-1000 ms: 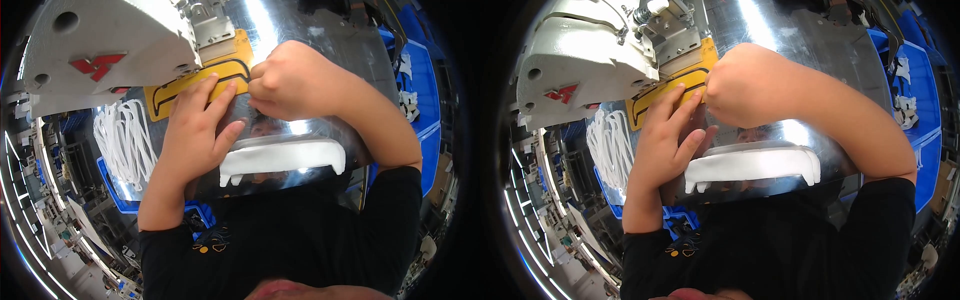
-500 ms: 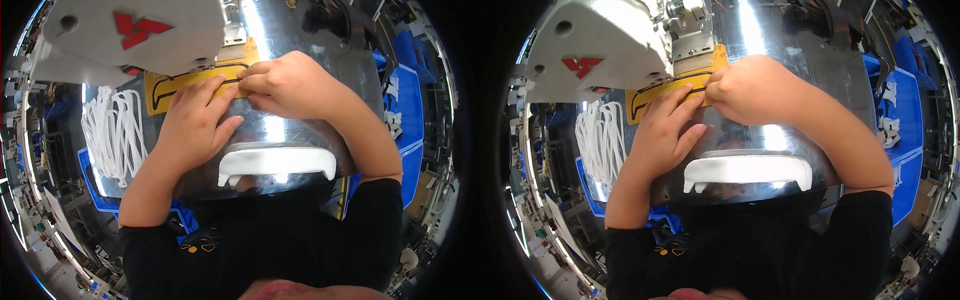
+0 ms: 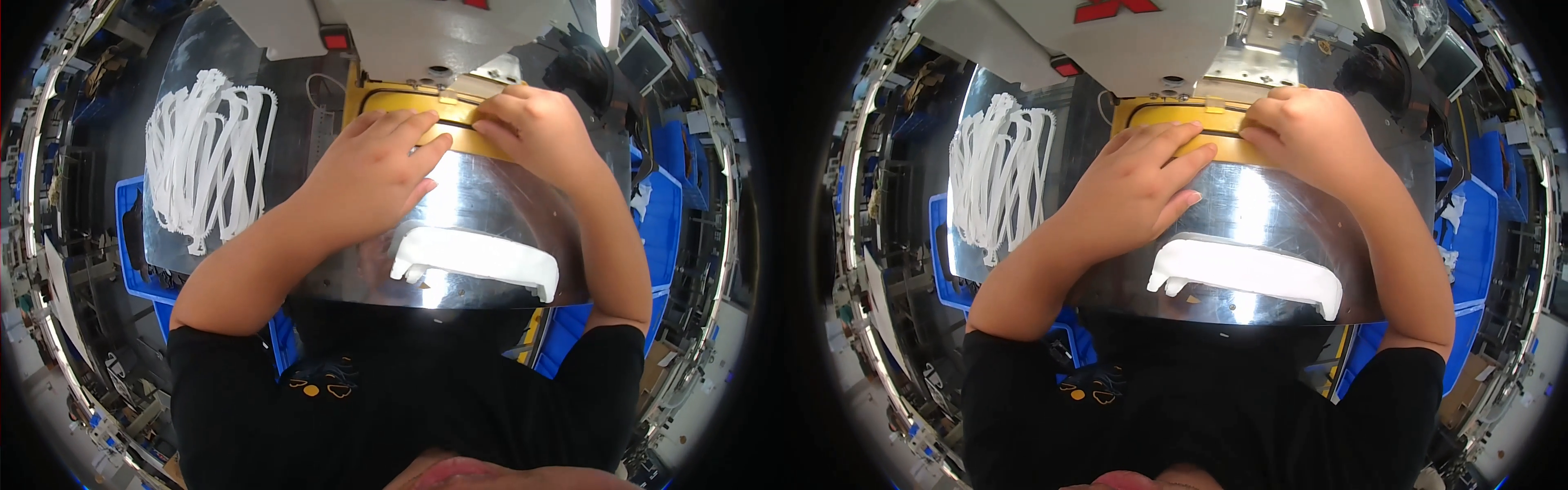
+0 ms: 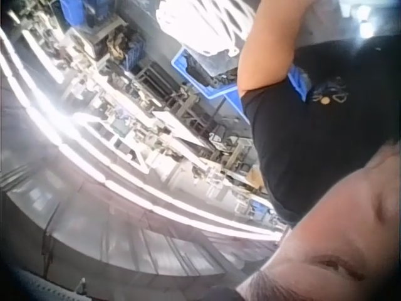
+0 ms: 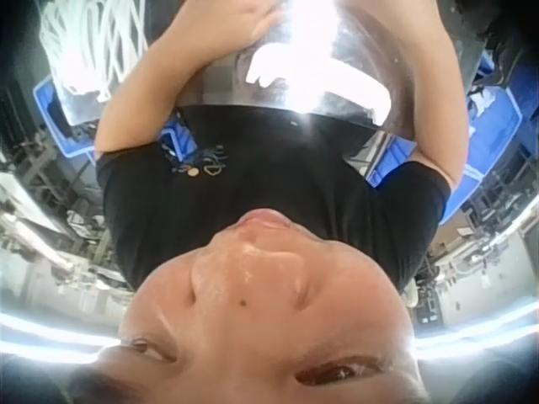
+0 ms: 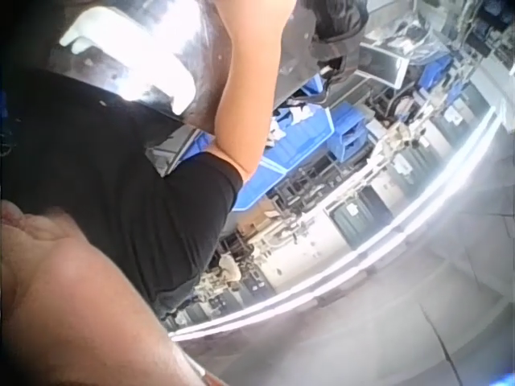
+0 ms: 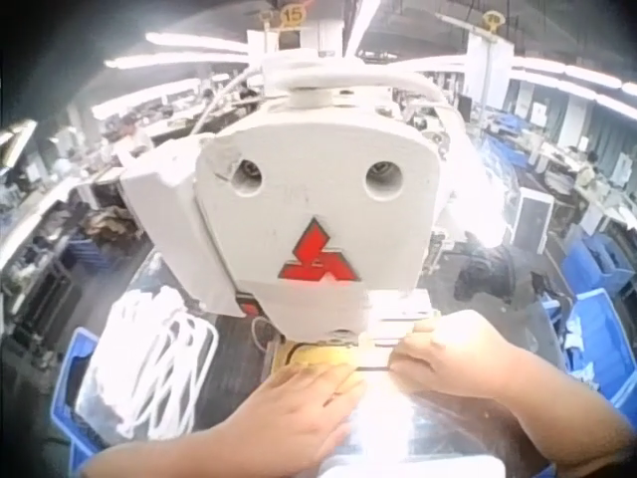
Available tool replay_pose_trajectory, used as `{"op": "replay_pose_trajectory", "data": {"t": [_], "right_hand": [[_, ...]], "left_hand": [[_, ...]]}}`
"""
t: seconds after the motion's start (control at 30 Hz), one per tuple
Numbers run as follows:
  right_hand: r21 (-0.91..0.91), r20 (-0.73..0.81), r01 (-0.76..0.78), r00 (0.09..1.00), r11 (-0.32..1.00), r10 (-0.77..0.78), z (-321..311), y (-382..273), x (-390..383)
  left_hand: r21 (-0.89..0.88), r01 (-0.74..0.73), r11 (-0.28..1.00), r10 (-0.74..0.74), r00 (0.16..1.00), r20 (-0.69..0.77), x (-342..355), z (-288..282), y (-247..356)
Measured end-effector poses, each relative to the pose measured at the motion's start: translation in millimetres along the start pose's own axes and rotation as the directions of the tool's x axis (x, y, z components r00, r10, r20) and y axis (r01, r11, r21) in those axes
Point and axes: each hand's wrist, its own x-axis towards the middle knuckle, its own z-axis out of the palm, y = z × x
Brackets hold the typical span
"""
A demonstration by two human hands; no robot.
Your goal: The recorder is using an industrial sewing machine to assemble white fabric components, possibly mask parts or straps, by placing them into a guide jig.
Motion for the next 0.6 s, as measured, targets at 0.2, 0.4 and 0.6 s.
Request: {"op": "replay_pose_trajectory", "data": {"t": [0.2, 0.4, 0.6], "right_hand": [[0.126, 0.024, -0.084, 0.996, 0.989, 0.081, -11, 16, -7], [-0.243, -0.016, 0.232, 0.97, 0.942, -0.243, -11, 23, -27], [-0.339, -0.193, 0.047, 0.974, 0.94, -0.118, -33, 53, -26]], "left_hand": [[-0.063, 0.023, 0.998, -0.02, 0.999, 0.037, 1, -7, 1], [-0.098, -0.013, 0.995, 0.012, 1.0, -0.015, 2, -9, 0], [-0.081, 0.032, 0.996, -0.036, 0.998, -0.047, 3, -11, -3]]}}
